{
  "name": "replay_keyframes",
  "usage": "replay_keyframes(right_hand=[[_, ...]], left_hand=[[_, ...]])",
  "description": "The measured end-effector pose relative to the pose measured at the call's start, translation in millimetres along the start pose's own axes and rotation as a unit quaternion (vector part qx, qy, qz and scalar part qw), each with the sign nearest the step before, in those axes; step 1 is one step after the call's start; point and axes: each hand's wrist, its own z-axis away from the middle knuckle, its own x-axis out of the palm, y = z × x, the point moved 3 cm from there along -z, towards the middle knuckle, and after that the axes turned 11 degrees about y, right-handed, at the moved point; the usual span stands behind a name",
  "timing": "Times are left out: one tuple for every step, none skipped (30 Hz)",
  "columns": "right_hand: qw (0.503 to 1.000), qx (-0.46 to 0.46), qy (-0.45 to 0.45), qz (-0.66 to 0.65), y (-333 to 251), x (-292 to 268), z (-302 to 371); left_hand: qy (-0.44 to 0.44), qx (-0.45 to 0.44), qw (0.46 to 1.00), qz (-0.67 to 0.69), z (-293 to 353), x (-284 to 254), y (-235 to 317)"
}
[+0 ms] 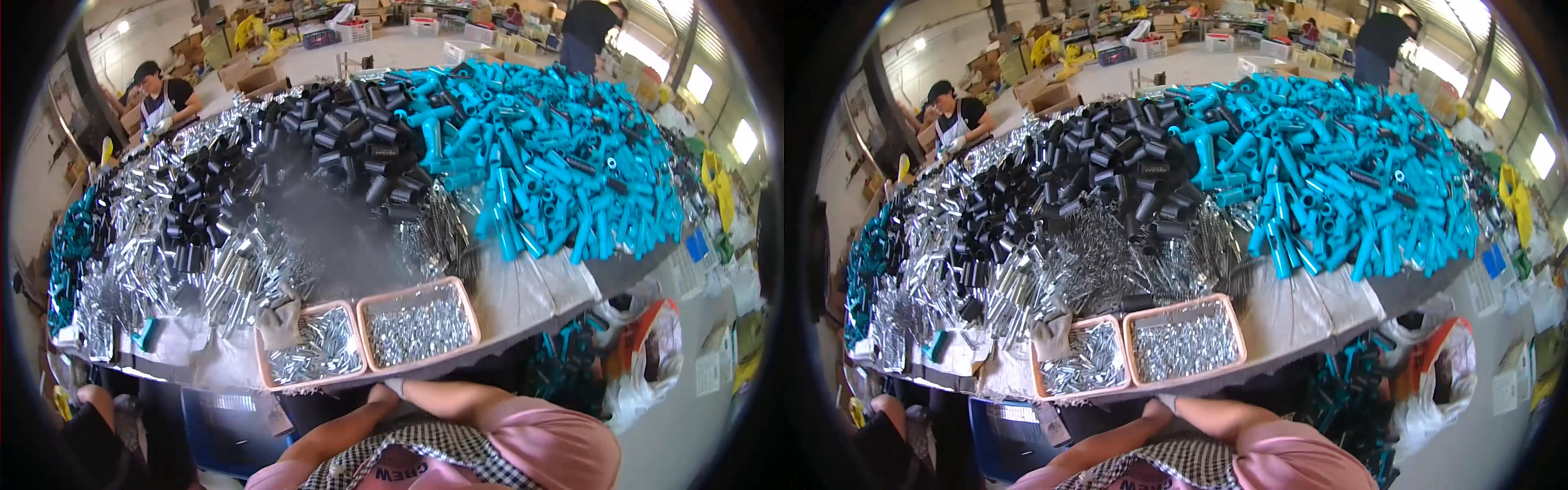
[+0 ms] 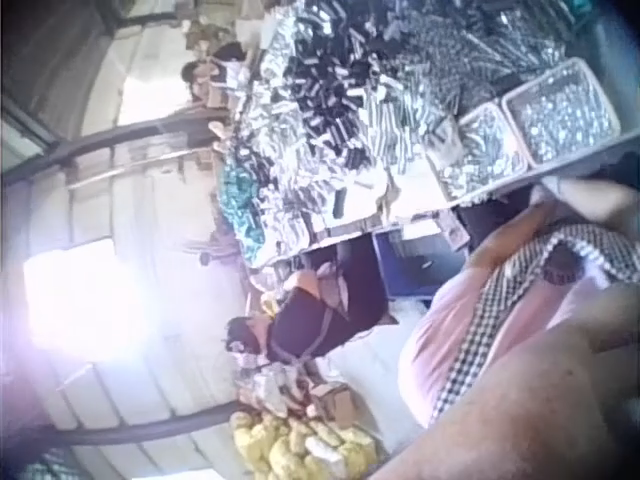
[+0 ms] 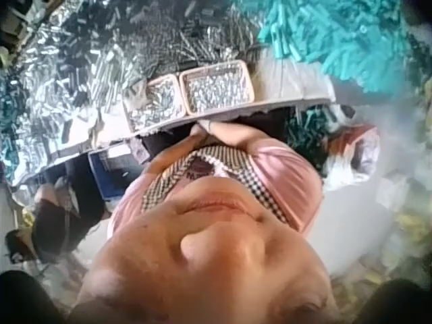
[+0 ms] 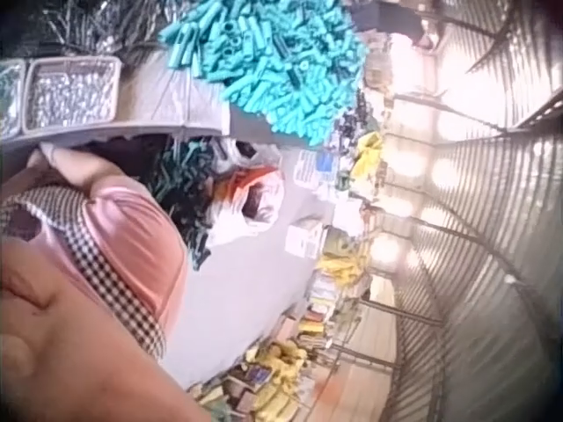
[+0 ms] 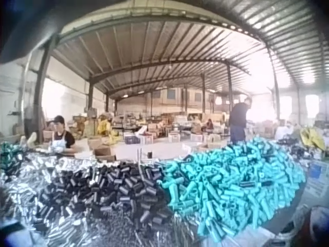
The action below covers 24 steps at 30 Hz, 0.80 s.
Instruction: Assembling small plastic housings with metal pins and internal components at a factory workbench.
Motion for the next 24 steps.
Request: replay_keyframes(right_hand=[[1.000, -0.005, 0.002, 0.009, 14.7, -8.4, 12.6], [1.000, -0.008, 0.006, 0.017, 24.7, -6.7, 22.1], [1.000, -0.002, 0.023, 0.011, 40.6, 9.0, 26.4], [0.999, 0.010, 0.042, -0.005, 45.5, -21.5, 31.6], [0.998, 0.020, 0.055, -0.017, 47.8, -23.5, 31.7], [0.997, 0.033, 0.066, -0.030, 63.5, -7.1, 42.2], [0.991, 0.039, 0.052, -0.113, 58.6, -19.2, 76.7], [0.992, -0.038, 0.122, 0.004, 46.7, -31.7, 107.3], [0.961, -0.147, 0.208, 0.112, 33.6, -42.7, 150.0], [0.959, -0.143, 0.187, 0.156, 18.8, -48.1, 186.8], [0.941, -0.138, 0.193, 0.242, 6.6, -51.0, 223.8], [0.930, -0.149, 0.183, 0.281, 11.4, -47.2, 248.0], [0.914, -0.177, 0.192, 0.310, 9.0, -42.3, 268.0], [0.917, -0.179, 0.163, 0.317, 12.4, -35.5, 277.2], [0.925, -0.177, 0.228, 0.247, 40.6, -16.1, 269.8], [0.920, -0.184, 0.255, 0.232, 39.9, -16.1, 282.0], [0.933, -0.163, 0.255, 0.195, 44.0, -16.2, 289.2], [0.903, -0.226, 0.364, -0.021, 88.0, -2.0, 283.8], [0.820, -0.250, 0.481, -0.184, 119.9, 5.2, 295.7], [0.769, -0.028, 0.289, -0.569, 112.9, -2.2, 333.6], [0.690, 0.001, 0.280, -0.667, 128.4, 0.1, 362.9], [0.660, 0.013, 0.296, -0.690, 126.3, -3.7, 393.7], [0.671, 0.046, 0.323, -0.666, 141.5, -1.3, 417.6], [0.711, 0.023, 0.351, -0.609, 152.3, -7.3, 448.7]], left_hand=[[0.025, -0.074, 0.996, 0.049, 7.6, 3.6, -1.0], [0.050, -0.145, 0.983, 0.097, 16.9, 6.7, -4.7], [0.049, -0.122, 0.984, 0.123, 42.0, -25.6, 16.3], [0.023, -0.091, 0.977, 0.193, 54.4, -31.3, 24.0], [-0.004, -0.070, 0.962, 0.265, 68.6, -33.3, 27.6], [-0.052, -0.007, 0.956, 0.288, 77.5, -52.4, 39.8], [-0.198, -0.031, 0.861, 0.468, 84.4, -53.7, 33.8], [-0.218, -0.011, 0.756, 0.618, 84.9, -42.6, 29.4], [-0.243, -0.095, 0.674, 0.692, 79.9, -37.4, 13.9], [-0.286, -0.093, 0.579, 0.758, 74.8, -45.7, 10.9], [-0.228, -0.134, 0.504, 0.822, 68.8, -47.9, 5.4], [-0.131, -0.193, 0.448, 0.863, 73.6, -73.3, 27.6], [-0.056, -0.190, 0.396, 0.897, 55.8, -58.8, -7.8], [-0.044, -0.173, 0.446, 0.877, 42.2, -42.4, -28.4], [-0.107, -0.183, 0.392, 0.895, 45.8, -44.3, 10.2], [-0.069, -0.252, 0.392, 0.882, 51.5, -47.0, 41.6], [-0.096, -0.075, 0.466, 0.876, 50.1, -40.3, 52.8], [-0.040, -0.224, 0.452, 0.862, 67.3, -65.7, 93.2], [-0.097, -0.150, 0.437, 0.882, 76.8, -84.9, 111.1], [-0.141, -0.027, 0.445, 0.884, 76.0, -97.6, 114.2], [-0.096, -0.040, 0.481, 0.870, 77.5, -105.5, 128.8], [-0.182, -0.023, 0.488, 0.853, 97.4, -113.2, 160.4], [-0.221, 0.008, 0.523, 0.823, 108.9, -112.1, 183.2], [-0.253, 0.038, 0.595, 0.762, 115.7, -109.5, 202.2]])
